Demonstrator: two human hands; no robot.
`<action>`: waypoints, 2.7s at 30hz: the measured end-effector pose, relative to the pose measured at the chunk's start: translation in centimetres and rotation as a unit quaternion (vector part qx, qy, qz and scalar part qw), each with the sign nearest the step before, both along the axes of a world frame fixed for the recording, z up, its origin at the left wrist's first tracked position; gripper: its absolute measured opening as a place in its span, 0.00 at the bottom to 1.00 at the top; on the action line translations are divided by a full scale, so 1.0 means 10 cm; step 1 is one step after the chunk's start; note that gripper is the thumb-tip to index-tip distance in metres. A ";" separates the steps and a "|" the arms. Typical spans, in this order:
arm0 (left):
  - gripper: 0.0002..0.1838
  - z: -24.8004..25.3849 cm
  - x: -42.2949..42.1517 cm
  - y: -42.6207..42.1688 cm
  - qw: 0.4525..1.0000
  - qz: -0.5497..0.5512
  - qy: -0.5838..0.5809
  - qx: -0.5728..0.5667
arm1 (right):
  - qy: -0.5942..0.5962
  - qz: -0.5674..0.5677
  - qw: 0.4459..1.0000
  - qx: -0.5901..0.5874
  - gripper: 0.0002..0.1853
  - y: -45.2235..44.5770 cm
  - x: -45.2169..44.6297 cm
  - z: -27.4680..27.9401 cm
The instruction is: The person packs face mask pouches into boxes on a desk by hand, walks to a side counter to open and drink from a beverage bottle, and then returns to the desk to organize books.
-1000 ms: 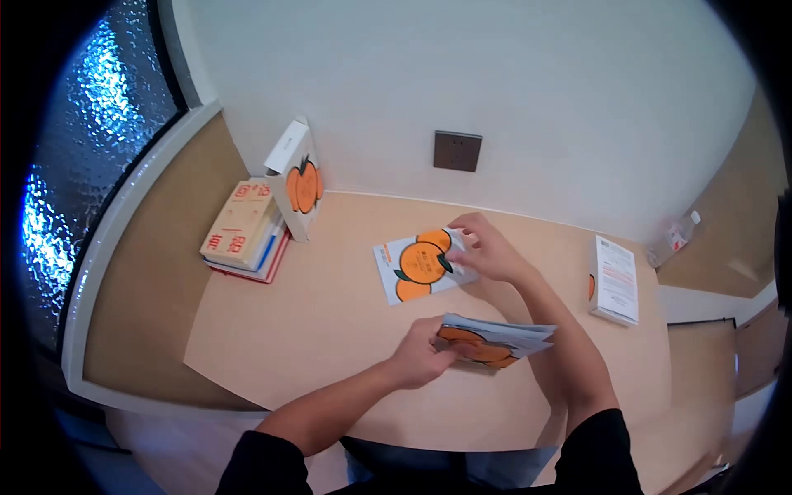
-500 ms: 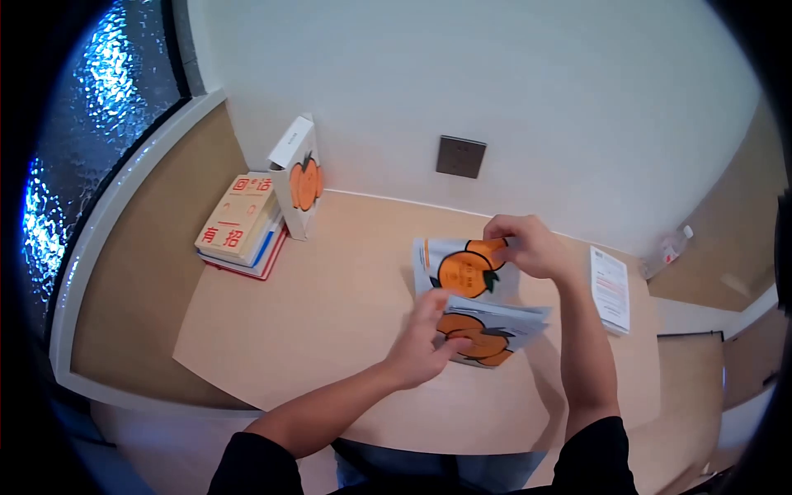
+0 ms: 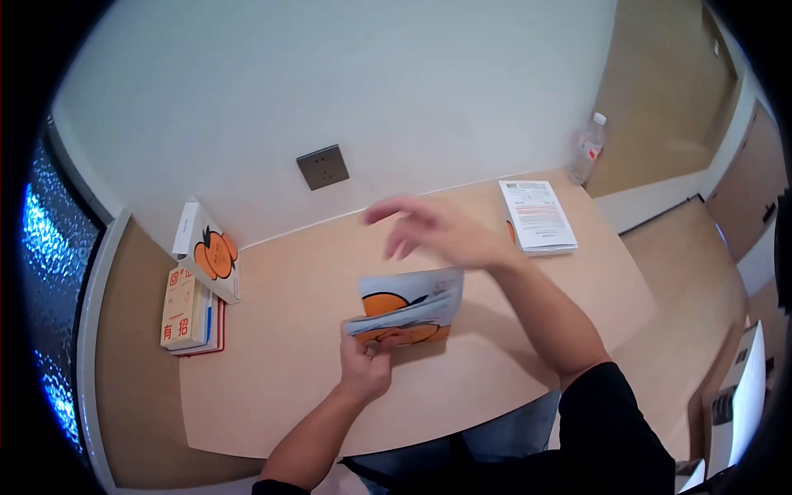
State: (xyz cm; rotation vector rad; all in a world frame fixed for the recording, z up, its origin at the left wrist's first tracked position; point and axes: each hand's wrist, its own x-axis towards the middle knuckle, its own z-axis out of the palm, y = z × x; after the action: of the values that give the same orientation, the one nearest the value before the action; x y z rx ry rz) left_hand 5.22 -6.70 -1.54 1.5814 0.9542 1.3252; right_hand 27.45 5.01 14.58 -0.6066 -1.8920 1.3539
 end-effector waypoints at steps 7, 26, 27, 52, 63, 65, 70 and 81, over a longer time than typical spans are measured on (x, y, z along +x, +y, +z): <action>0.21 0.05 0.13 0.09 0.978 -0.039 -0.178 -0.106 | 0.095 -0.088 0.989 -0.073 0.41 -0.54 0.38 -1.46; 0.20 -0.10 0.37 0.51 0.991 -0.041 -0.103 -0.072 | 0.170 -0.177 0.947 -0.205 0.26 -0.49 0.16 -1.45; 0.19 -0.15 0.36 0.55 0.997 -0.035 -0.061 -0.044 | 0.146 -0.201 0.941 -0.232 0.23 -0.54 0.14 -1.24; 0.26 1.27 -1.49 1.25 0.895 0.428 0.073 0.102 | 0.002 -0.187 0.960 -0.207 0.13 -0.56 0.36 -1.28; 0.33 1.45 -0.35 1.02 0.997 0.038 0.052 0.045 | 0.153 -0.310 0.923 -0.169 0.19 -0.17 1.14 -1.33; 0.30 1.49 -0.23 0.89 0.993 0.037 0.086 0.069 | 0.236 -0.304 0.910 -0.155 0.20 -0.06 1.31 -1.39; 0.19 1.36 -0.24 0.85 0.924 -0.020 0.230 0.304 | 0.316 -0.322 0.888 -0.085 0.21 -0.02 1.23 -0.85; 0.20 1.51 0.04 0.59 0.899 -0.089 0.250 0.347 | 0.404 -0.181 0.894 -0.071 0.26 -0.61 0.10 0.48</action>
State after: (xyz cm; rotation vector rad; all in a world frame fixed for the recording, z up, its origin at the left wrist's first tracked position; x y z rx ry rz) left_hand 5.63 -0.81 13.58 2.5838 0.6101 1.2132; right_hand 28.47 -1.09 19.38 -0.3494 -0.9610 1.2301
